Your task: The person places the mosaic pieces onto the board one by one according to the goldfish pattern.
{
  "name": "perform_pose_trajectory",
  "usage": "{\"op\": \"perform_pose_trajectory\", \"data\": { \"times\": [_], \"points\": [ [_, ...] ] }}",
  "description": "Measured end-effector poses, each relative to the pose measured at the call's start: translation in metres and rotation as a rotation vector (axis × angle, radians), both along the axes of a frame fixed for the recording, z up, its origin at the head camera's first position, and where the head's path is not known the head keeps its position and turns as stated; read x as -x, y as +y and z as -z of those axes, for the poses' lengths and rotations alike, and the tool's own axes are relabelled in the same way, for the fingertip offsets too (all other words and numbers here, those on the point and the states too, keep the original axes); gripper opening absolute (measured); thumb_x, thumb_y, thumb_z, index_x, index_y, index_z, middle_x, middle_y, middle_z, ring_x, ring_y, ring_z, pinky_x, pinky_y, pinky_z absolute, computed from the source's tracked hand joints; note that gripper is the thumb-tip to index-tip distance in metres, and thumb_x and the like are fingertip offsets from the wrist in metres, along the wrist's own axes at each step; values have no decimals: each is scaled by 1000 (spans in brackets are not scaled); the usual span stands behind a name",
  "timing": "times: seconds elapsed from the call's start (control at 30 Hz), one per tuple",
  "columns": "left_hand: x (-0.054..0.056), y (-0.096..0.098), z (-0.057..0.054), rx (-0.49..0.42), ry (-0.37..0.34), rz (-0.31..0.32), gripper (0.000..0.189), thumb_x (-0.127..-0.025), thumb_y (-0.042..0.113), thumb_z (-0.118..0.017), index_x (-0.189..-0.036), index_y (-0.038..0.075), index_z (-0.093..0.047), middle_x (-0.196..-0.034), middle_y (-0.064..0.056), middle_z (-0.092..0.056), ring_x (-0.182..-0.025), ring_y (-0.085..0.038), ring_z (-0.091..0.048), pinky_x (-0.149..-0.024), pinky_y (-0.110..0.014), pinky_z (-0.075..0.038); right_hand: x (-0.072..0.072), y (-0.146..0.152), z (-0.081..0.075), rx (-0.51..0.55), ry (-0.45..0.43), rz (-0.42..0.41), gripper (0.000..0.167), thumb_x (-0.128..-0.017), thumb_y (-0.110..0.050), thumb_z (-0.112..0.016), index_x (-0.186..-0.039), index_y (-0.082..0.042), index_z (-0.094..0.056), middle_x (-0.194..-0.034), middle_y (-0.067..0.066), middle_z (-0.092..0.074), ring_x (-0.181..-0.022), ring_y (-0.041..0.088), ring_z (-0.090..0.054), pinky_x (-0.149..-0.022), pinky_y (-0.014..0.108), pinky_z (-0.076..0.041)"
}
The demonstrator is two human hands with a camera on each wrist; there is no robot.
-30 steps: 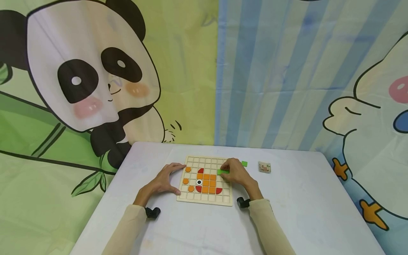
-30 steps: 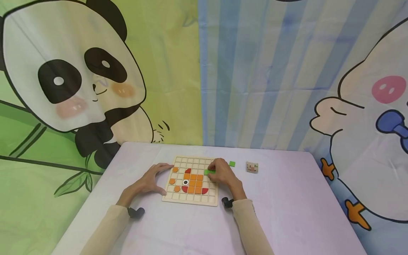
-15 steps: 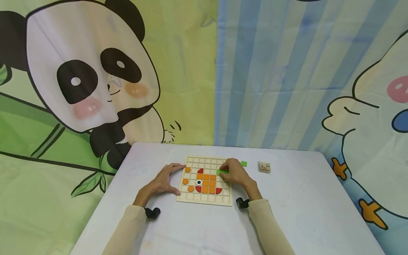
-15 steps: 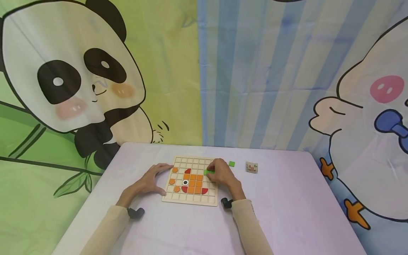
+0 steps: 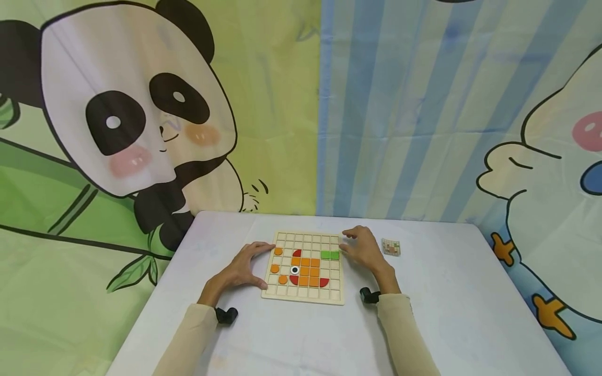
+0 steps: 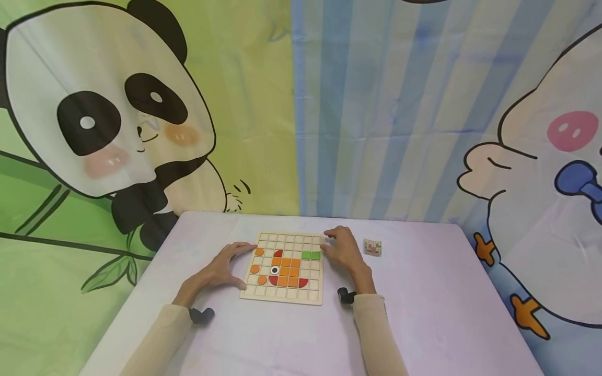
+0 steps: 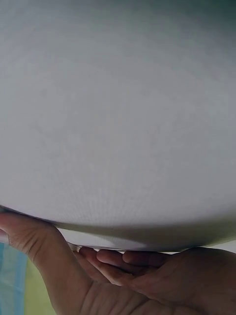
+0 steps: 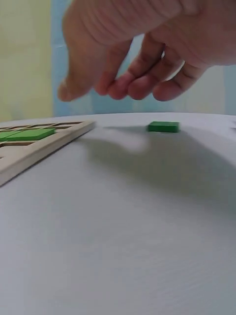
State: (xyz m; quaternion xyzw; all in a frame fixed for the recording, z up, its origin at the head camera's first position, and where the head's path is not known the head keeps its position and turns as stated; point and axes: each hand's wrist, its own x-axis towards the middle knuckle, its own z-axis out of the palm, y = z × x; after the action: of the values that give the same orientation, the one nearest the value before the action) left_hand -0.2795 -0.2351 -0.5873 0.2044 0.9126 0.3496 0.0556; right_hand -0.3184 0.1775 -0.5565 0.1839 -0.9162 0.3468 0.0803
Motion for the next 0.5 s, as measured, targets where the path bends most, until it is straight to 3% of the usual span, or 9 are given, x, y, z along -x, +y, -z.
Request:
{"op": "perform_pose_trajectory", "data": {
  "times": [0.23, 0.5],
  "points": [
    [-2, 1, -1, -9, -7, -6, 123, -55, 39, -110, -162, 17, -53, -166, -13, -50, -156, -46, -40, -127, -74, -32, 3, 25, 1, -80, -103, 154, 54, -90, -11, -87, -137, 9, -69, -130, 28, -71, -126, 46, -59, -110, 64, -49],
    [0, 1, 1, -4, -7, -6, 123, -55, 39, -111, -162, 21, -53, -167, -11, -49, -156, -44, -40, -127, -73, -33, 7, 31, 3, -101, -148, 178, 43, -93, -4, -83, -131, 13, -70, -127, 30, -72, -127, 49, -61, -113, 64, -49]
  ]
}}
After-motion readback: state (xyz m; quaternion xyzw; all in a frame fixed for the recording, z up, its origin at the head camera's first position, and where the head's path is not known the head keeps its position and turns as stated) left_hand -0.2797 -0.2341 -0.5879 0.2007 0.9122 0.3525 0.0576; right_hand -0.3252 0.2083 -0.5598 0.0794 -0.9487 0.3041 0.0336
